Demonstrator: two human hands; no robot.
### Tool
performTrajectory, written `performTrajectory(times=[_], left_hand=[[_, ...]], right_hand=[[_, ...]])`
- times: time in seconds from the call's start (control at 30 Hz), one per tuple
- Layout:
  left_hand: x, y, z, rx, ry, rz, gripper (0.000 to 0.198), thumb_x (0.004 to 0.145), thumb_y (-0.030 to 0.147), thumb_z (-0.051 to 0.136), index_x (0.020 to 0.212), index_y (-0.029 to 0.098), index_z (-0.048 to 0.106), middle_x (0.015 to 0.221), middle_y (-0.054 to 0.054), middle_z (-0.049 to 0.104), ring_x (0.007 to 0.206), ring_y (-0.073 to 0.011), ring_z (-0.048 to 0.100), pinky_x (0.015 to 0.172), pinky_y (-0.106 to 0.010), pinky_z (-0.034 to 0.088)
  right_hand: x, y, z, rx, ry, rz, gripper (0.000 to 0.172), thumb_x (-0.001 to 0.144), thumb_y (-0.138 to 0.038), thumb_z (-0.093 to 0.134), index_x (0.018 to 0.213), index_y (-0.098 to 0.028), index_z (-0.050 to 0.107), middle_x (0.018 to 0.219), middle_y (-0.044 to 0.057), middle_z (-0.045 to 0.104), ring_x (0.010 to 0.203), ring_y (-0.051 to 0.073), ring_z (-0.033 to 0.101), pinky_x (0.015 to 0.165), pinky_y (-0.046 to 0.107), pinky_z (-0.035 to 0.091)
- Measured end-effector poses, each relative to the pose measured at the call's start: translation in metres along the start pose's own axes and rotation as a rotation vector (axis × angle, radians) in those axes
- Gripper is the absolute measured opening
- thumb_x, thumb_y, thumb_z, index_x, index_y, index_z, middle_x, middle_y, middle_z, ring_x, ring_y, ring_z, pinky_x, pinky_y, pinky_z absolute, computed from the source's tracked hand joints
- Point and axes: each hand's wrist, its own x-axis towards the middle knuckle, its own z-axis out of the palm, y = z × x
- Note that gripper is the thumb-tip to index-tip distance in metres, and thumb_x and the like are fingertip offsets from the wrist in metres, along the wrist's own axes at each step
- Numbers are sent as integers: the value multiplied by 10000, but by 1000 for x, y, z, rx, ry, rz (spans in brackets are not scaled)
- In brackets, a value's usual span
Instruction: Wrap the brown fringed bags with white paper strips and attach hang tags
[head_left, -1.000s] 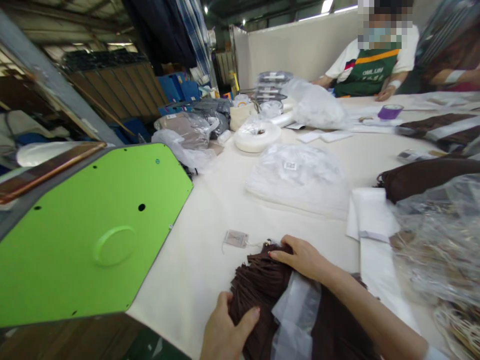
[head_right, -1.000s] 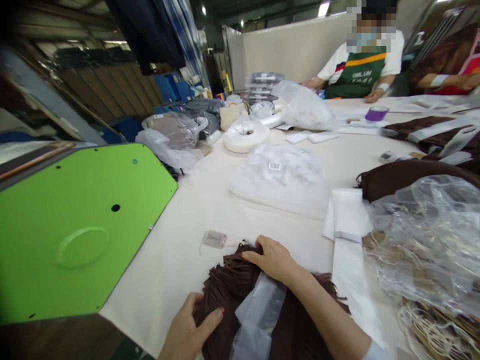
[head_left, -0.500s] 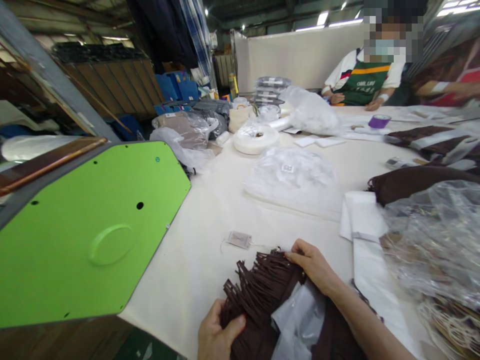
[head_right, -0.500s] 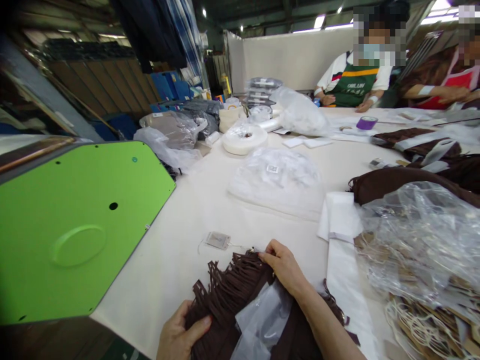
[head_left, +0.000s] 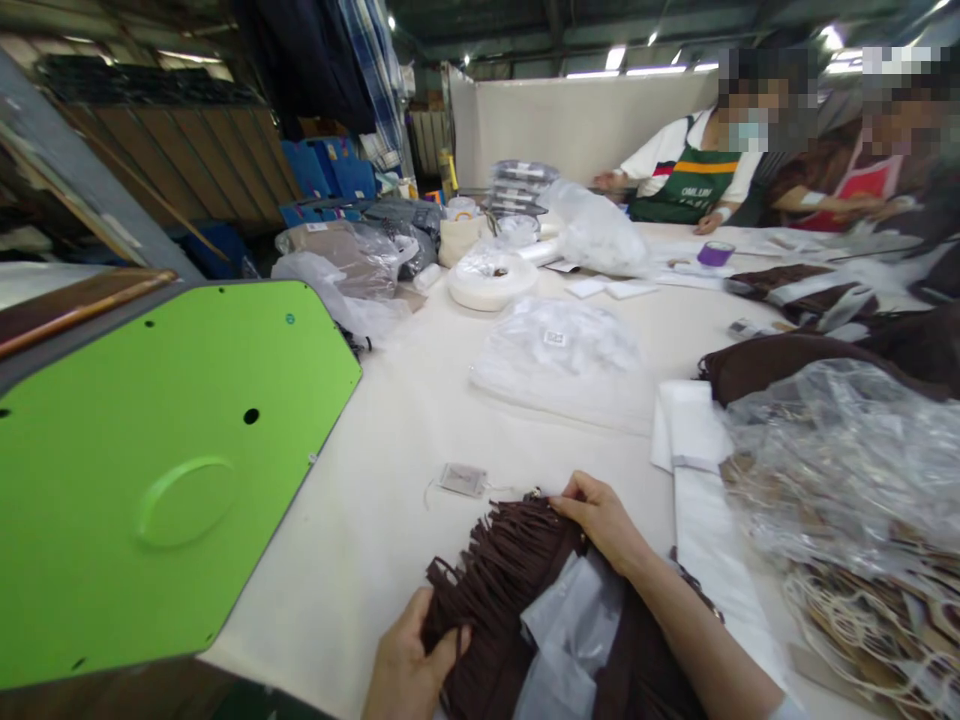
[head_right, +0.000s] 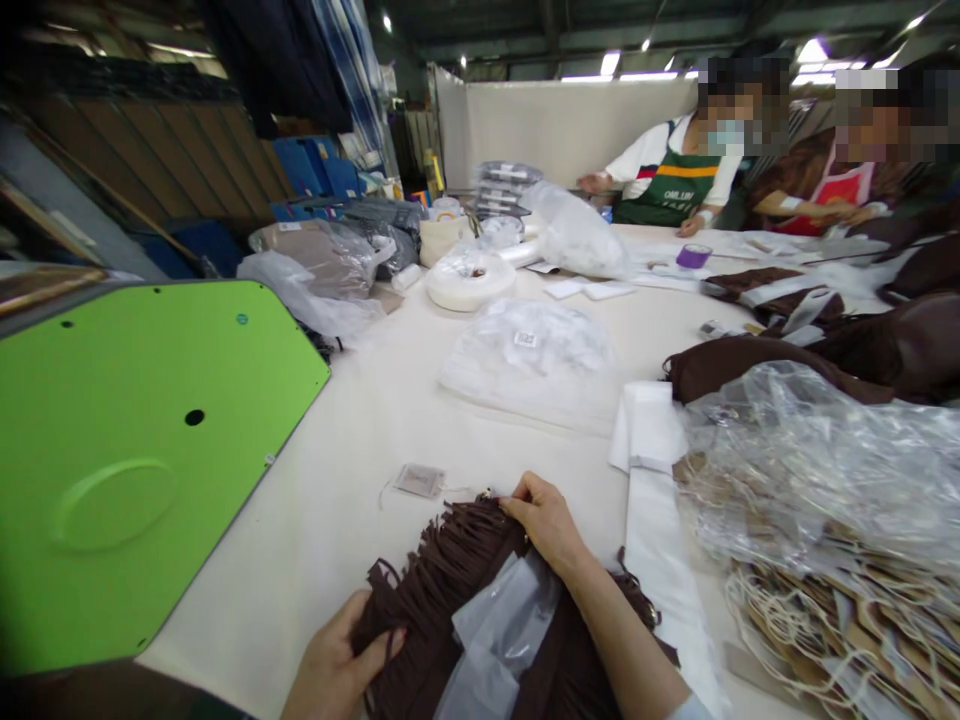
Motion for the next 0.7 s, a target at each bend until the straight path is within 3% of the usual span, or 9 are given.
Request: performTrajectory(times=[0.07,0.13,0.17,0.23,0.27,0.37,0.47,0.53,0.7], left_hand=[[-1,6,-8,269,141,124,440,699,386,598,1054,130,547,907,-70,652,805,-246,616,711,-350,498],[-4,18,-13,507,328,427,568,734,376,616,1221,135,452,1104,-119,588,975,-274,575,806,-393,490],[-6,25,-12,586,366,629,552,770,345,605,1255,153,425,1152,-120,559,1037,-266,545,852,-387,479],[-9,38,-1,654,275,965,365,847,221,514,1209,193,467,1105,-88,576,1039,-219,537,879,-331,470],[-10,42,9,658,181,1046,293,864,157,455,1150,199,499,1039,-71,596,991,-198,554,858,-304,479],[-14,45,47,701,63,948,246,846,121,386,1039,175,528,950,-81,605,883,-221,578,767,-340,509],[-21,39,73,792,82,822,300,761,203,556,1056,150,536,944,-103,604,855,-275,580,731,-401,508],[-24,39,79,794,36,717,350,681,224,656,1011,152,562,907,-90,607,846,-276,585,736,-390,498],[-16,58,79,596,-237,230,114,686,195,608,793,174,574,791,-39,626,781,-224,610,691,-306,432]], right_hand=[[2,0,0,-35,2,-16,213,636,-370,549,550,-217,427,481,-60,423,473,109,402,454,227,298],[3,0,0,-66,3,-25,197,639,-342,558,554,-218,433,488,-56,435,483,114,406,463,230,297],[3,0,0,-77,3,-26,190,645,-332,558,559,-218,433,489,-57,436,484,115,406,467,231,297],[3,0,1,-93,3,-27,183,664,-315,552,566,-220,430,481,-60,430,482,116,403,472,231,297],[3,0,1,-101,5,-27,182,674,-306,548,567,-221,428,476,-62,424,480,116,401,474,231,297],[2,-2,2,-127,16,-26,179,682,-265,556,562,-218,431,482,-62,425,492,115,403,485,229,296],[1,-4,2,-156,43,-27,180,675,-224,576,556,-210,443,518,-54,453,528,114,418,505,225,302],[0,-5,3,-172,60,-27,186,680,-209,582,556,-207,443,535,-52,466,548,113,427,516,221,305],[1,-6,4,-209,66,-27,208,690,-171,590,558,-203,432,553,-53,460,577,110,427,533,216,299]])
